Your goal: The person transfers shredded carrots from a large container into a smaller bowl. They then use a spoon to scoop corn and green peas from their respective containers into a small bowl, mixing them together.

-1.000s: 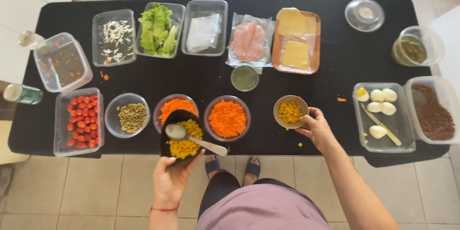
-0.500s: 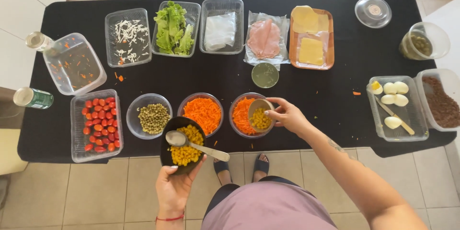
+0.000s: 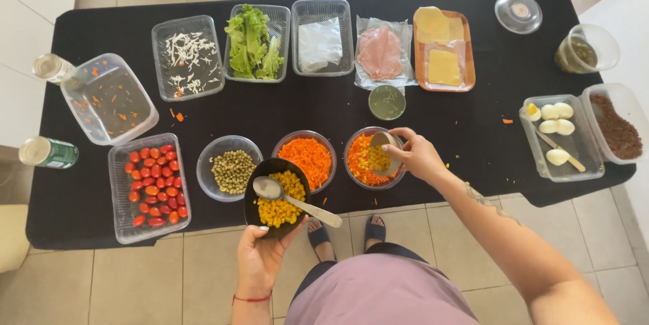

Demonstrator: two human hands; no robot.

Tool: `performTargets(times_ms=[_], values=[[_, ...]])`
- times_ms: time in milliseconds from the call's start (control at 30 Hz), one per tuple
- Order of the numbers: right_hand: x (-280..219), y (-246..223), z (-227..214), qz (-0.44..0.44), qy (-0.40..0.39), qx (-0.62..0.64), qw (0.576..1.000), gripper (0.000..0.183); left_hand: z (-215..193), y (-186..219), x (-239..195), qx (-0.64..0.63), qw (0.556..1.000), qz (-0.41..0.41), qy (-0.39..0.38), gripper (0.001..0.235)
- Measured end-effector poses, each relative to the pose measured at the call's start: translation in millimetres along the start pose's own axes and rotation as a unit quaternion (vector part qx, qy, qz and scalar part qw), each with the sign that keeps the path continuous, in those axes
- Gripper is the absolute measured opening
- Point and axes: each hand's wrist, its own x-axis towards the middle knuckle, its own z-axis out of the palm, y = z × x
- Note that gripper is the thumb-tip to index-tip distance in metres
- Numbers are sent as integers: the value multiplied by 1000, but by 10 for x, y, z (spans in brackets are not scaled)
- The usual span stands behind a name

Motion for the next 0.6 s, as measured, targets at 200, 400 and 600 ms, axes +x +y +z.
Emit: performTargets(times_ms=[200, 400, 600], values=[[-52, -117, 78, 7, 25, 21, 999, 40, -55, 124, 39, 24, 999, -12, -17, 61], [-93, -90, 106, -10, 39, -43, 998, 42, -48, 180, 62, 27, 999, -19, -23, 59], [-225, 46, 66, -20, 44, -115, 992, 43, -61, 172, 82, 25, 999, -24, -28, 57]])
